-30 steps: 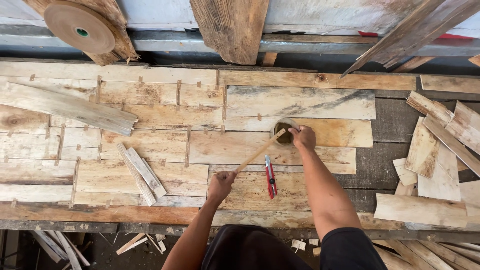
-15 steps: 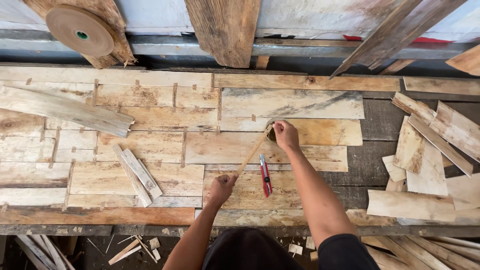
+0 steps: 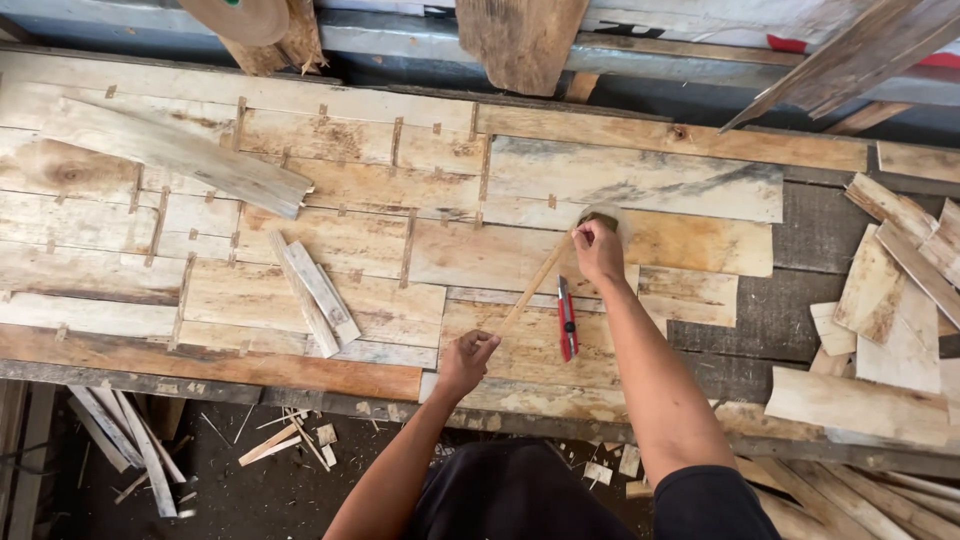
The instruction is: The recorder is placing, aligning, and trimming thin wooden strips on a base panel, using a utility knife and adhesive to create or repair a wooden surface.
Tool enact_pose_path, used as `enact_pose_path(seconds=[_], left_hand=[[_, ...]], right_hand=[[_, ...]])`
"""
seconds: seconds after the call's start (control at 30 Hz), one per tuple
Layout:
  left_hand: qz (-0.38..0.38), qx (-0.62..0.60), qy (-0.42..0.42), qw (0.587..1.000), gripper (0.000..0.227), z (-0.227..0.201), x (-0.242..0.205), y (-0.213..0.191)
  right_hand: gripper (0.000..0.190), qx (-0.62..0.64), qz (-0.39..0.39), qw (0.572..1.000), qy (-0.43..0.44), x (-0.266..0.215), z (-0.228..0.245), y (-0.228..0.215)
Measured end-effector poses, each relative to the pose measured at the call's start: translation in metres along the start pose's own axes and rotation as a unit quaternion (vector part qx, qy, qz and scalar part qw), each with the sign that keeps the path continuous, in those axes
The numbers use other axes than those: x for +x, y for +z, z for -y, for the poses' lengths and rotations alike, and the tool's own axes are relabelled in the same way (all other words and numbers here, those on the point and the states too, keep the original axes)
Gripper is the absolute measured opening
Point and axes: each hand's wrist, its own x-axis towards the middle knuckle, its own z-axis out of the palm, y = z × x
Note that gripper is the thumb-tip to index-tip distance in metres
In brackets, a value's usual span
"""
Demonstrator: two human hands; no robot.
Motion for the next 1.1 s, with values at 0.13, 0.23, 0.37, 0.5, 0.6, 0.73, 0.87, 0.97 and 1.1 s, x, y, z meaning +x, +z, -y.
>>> enact_pose_path(seconds=[0.13,0.23,0.37,0.5,0.6,0.73,0.87,0.97,1.1], left_hand=[[0.075,-0.067,-0.020,0.995,0.038,0.039,-0.012,-0.029],[0.157,-0.088,0.069,0.981,0.039,0.072,-0.019,-0.057],[0.176,0.063,0.004,0.982,0.034,0.067,-0.044,-0.099],[0.225,0.076,-0.029,0.971,0.035,0.104,-0.044,-0.123],[0.231,0.125,-0.014,0.965,0.045,0.119,-0.047,-0.133],[0.222,0.423,0.064,0.876,0.047,0.073,-0.061,-0.142],[0.071,0.465,0.068,0.880,0.044,0.034,-0.036,-0.142],[0.032,0.442,0.091,0.892,0.029,0.034,0.000,-0.135],[-0.116,0.437,0.273,0.849,0.040,0.046,0.036,-0.121]], right_hand=[[0.020,0.009,0.012,1.000,0.003,-0.026,0.024,0.037],[0.018,0.014,0.016,0.999,-0.034,-0.048,0.045,0.072],[0.017,0.022,0.047,0.998,-0.027,-0.077,0.071,0.121],[0.014,0.034,0.063,0.996,-0.052,-0.101,0.086,0.164],[0.015,0.018,0.100,0.995,-0.021,-0.110,0.094,0.180],[0.015,0.000,0.098,0.995,-0.024,-0.124,0.083,0.197],[0.012,0.008,0.065,0.996,-0.062,-0.121,0.088,0.193],[0.011,0.002,0.075,0.994,-0.080,-0.126,0.092,0.184],[0.009,0.005,0.112,0.988,-0.106,-0.126,0.104,0.168]])
